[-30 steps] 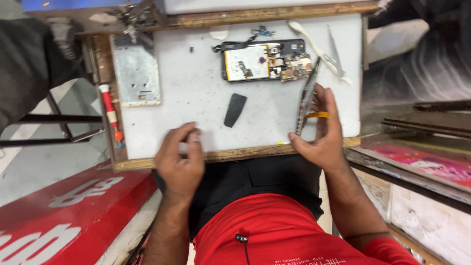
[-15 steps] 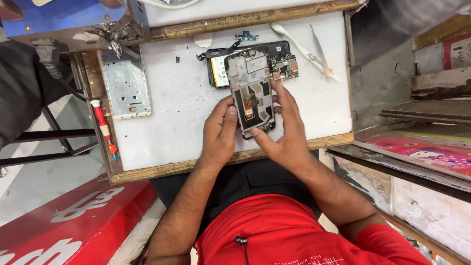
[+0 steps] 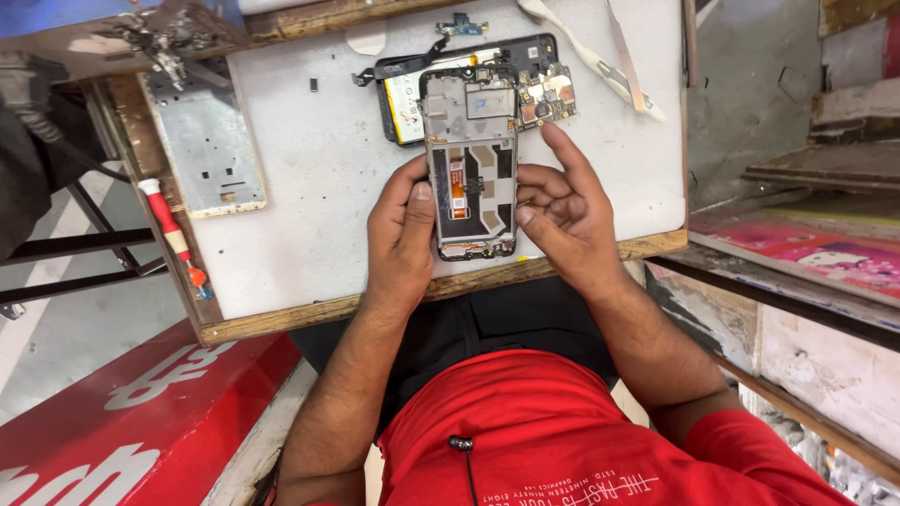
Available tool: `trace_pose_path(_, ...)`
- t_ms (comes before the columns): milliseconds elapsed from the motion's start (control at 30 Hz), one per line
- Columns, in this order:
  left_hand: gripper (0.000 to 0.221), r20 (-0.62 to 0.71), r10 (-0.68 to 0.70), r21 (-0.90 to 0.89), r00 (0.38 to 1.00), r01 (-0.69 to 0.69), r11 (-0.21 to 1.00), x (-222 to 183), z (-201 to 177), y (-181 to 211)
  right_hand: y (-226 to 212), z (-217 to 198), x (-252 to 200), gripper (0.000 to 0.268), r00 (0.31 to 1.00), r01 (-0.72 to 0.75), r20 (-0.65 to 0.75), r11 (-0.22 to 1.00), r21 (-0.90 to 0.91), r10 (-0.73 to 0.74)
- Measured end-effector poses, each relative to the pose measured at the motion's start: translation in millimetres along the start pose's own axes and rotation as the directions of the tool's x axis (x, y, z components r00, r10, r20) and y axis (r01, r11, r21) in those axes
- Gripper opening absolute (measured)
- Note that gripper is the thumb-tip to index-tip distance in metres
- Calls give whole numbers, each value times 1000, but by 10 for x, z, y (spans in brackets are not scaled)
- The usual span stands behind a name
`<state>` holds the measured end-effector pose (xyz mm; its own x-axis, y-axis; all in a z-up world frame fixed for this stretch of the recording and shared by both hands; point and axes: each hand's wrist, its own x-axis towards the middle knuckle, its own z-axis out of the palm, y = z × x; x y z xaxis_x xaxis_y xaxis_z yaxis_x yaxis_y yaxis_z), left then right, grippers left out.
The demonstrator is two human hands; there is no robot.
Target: The person disassembles a smartphone, removes the motherboard, and transfers small components to another board. They handle the phone chassis, battery, and screen while working at a cluttered repair bench.
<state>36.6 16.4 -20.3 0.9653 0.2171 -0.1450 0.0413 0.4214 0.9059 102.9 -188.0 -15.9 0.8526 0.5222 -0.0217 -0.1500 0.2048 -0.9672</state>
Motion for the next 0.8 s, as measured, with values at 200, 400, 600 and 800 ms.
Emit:
trace_pose_path(200,43,31,28,110,999,-31,993,-14,-14,4,23,-69,54,60,994,-103,20,993,-49,104)
trace_pose_path(400,41,87,41,213,995,-59,975,-44,-22,3,87,-91,54,27,993,-113,-14,988,101,115)
trace_pose_path(600,38,122,43,289,992,-76,954,-50,9,32,155,-145,14,23,990,-113,-75,990,86,120)
trace_pose_path(800,36,117,66,303,991,-99,948,-76,19,33,260,-201,1,32,989,-91,-108,992,88,100)
